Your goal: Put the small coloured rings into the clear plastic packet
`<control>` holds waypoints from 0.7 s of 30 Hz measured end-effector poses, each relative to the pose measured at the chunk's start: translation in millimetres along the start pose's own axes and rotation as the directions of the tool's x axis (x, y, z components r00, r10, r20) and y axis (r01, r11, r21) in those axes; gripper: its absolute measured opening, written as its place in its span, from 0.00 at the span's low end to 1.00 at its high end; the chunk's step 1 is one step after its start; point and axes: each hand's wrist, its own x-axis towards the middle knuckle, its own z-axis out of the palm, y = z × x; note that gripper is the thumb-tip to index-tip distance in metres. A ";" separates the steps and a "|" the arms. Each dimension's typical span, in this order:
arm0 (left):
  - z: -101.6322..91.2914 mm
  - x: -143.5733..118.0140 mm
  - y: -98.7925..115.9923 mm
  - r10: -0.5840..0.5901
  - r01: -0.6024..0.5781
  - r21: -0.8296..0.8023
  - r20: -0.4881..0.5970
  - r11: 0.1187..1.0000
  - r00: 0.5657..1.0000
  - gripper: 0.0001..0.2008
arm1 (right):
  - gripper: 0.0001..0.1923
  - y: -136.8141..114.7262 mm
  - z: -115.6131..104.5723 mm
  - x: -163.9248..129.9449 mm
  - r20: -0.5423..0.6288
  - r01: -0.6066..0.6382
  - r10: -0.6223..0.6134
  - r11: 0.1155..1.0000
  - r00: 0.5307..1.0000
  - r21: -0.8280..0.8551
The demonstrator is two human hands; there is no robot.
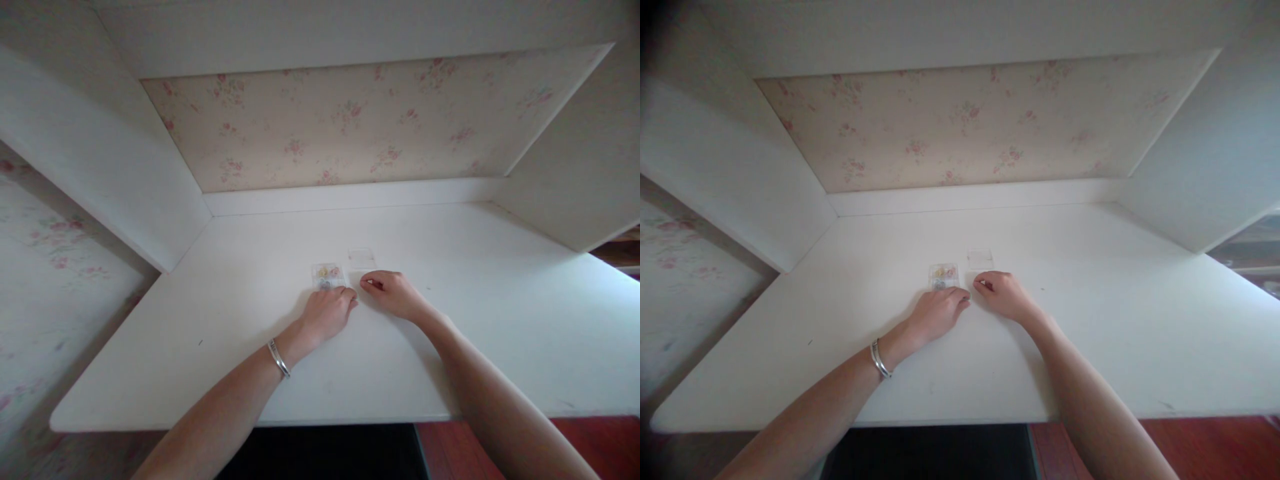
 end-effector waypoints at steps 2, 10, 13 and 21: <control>-1.3 -0.7 -0.1 -0.010 0.010 -0.004 0.021 1.000 1.000 0.13 | 0.13 -0.3 0.7 0.1 0.013 0.004 -0.004 1.000 1.000 -0.003; -1.3 -4.5 1.2 -0.021 0.021 -0.024 -0.002 0.999 1.000 0.14 | 0.13 0.2 2.9 0.9 0.011 0.021 -0.021 1.000 1.000 0.000; -1.4 -5.6 -0.1 -0.047 0.044 -0.066 -0.044 0.997 0.998 0.15 | 0.13 0.4 1.8 0.2 0.013 0.019 -0.019 1.000 1.000 0.003; -10.0 -1.2 -15.2 -0.097 0.060 -0.144 -0.267 0.988 0.959 0.12 | 0.12 0.0 0.6 -4.1 0.049 0.050 -0.052 0.998 0.997 0.028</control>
